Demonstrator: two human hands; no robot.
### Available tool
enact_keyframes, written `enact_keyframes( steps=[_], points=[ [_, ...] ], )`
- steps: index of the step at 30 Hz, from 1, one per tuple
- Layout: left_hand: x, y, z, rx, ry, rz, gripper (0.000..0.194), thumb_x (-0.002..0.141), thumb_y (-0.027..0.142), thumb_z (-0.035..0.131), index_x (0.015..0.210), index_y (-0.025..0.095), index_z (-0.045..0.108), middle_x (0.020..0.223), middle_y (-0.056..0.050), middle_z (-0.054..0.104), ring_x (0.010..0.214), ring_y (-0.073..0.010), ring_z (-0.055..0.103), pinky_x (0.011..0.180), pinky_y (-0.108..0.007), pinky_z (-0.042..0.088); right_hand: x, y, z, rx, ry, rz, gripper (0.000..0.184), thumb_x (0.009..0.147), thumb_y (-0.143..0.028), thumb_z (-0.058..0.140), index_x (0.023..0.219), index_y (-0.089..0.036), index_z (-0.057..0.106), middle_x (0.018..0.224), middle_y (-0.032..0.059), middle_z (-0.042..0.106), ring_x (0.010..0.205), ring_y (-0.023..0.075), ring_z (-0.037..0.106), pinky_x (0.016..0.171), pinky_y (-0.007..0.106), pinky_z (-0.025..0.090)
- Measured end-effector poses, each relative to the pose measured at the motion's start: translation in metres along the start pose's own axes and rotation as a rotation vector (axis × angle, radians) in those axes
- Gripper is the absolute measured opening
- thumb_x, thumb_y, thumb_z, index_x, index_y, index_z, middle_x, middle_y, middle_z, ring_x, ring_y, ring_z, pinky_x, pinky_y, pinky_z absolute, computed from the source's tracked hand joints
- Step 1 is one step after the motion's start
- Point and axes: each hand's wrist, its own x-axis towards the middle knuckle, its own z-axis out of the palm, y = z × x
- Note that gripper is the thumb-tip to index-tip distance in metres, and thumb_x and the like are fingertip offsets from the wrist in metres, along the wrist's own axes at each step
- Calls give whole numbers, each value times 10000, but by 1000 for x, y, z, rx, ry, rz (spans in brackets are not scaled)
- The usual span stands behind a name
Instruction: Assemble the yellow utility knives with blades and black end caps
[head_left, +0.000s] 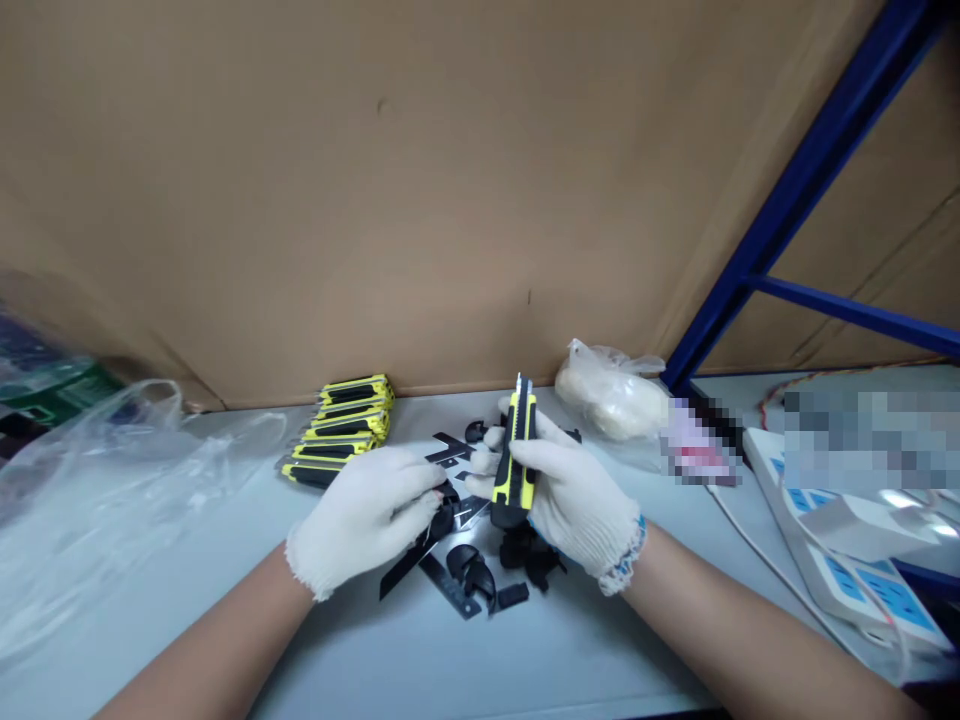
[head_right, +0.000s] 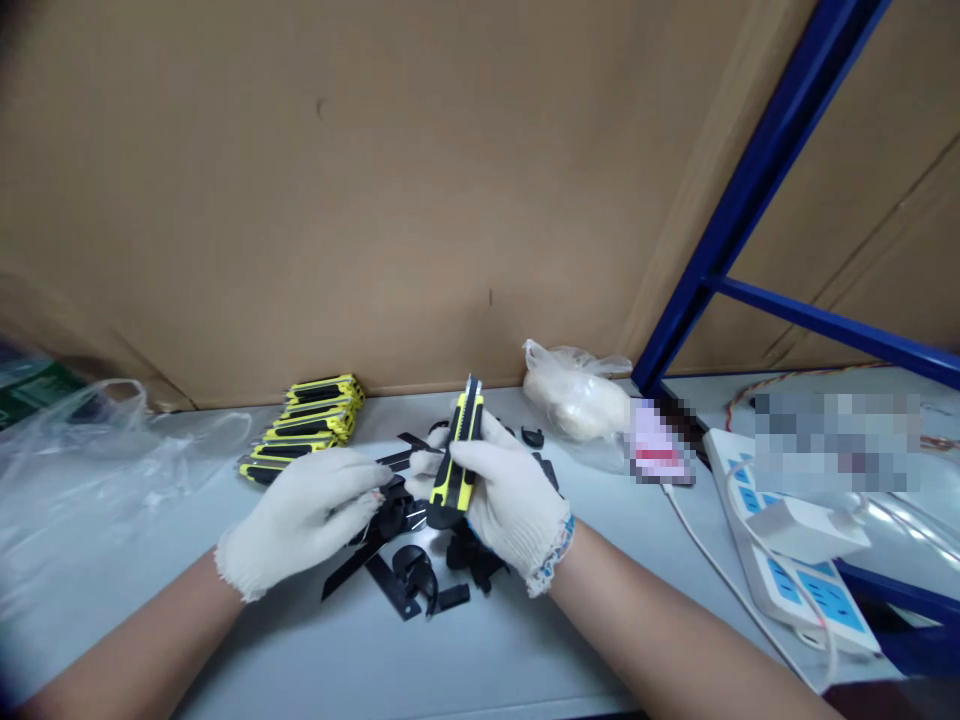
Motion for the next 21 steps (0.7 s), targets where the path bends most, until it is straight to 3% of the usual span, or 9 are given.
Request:
enact_keyframes(
  steps=[4,9,16,21],
  points=[
    [-6,5,2,-130,6,-5,195,1031,210,545,1071,216,735,855,-29,719,764,-185,652,702,-314,448,0,-1,-5,-36,-42,60,316,1036,-264,653,1315,-344,529,1248,43,687,853,214,752,682,436,670],
    [-9,2,1,-161,30,-30,176,1038,207,551,1091,220,718,891,-20,734,775,-174,666,713,-306,469,-1,3,-9,-98,-40,145,379,991,-248,660,1353,-291,558,1130,58,698,598,139,646,468,279,544],
    [-10,2,-4,-146,26,-34,184,1039,214,522,1078,220,701,864,-13,714,739,-174,649,665,-317,451,-8,1,-4,-56,16,245,502,767,-67,664,1248,-202,613,1014,71,702,669,140,643,564,255,541],
    [-9,3,2,-173,-13,-50,178,1029,214,530,1039,225,707,892,-18,725,775,-181,657,680,-315,465,-5,5,-5,-79,2,205,512,733,-41,719,1220,-174,637,991,73,712,779,144,681,696,237,562]
  ],
)
